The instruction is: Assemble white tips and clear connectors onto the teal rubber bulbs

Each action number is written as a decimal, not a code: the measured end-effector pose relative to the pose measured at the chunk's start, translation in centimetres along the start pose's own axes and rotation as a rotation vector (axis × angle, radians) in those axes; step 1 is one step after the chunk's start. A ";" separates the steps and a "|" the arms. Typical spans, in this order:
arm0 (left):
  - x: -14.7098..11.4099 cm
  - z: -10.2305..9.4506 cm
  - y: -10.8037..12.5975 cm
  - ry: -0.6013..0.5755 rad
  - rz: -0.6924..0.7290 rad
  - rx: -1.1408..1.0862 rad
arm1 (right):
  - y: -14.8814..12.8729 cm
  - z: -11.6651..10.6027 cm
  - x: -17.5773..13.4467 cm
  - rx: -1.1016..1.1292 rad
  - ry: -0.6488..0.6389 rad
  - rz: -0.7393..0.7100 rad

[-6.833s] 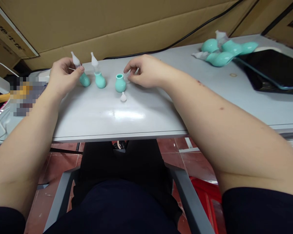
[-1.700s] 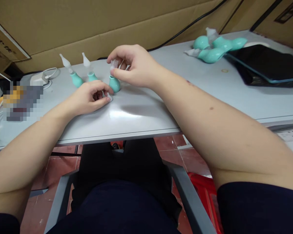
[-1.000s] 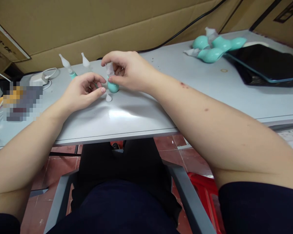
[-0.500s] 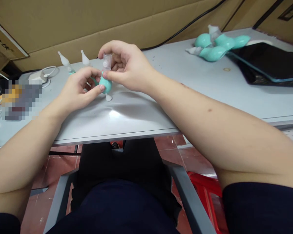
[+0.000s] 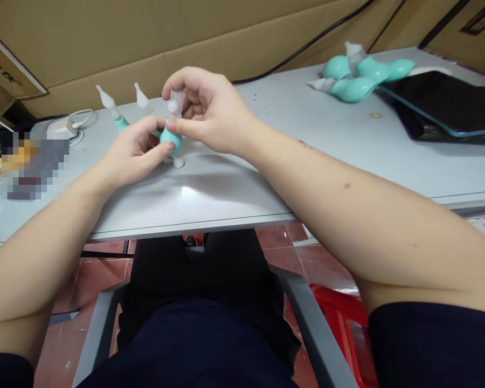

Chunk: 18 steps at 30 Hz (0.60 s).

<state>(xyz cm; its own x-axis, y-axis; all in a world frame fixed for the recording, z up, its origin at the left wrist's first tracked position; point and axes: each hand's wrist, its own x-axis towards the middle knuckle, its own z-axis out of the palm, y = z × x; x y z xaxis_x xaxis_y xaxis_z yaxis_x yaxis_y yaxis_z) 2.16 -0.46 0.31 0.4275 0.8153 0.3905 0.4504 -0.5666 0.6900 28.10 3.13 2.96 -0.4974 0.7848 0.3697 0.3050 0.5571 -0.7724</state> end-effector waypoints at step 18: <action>0.2 -0.3 -0.1 -0.035 0.078 0.148 | 0.7 1.0 0.2 0.243 -0.019 -0.172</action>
<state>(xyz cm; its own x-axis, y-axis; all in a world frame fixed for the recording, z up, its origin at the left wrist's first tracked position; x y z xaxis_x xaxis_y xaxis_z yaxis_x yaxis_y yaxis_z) 1.99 -0.23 0.47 0.4916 0.7647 0.4165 0.5238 -0.6418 0.5601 27.45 3.43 1.97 -0.5410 0.6779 0.4979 0.0123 0.5983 -0.8012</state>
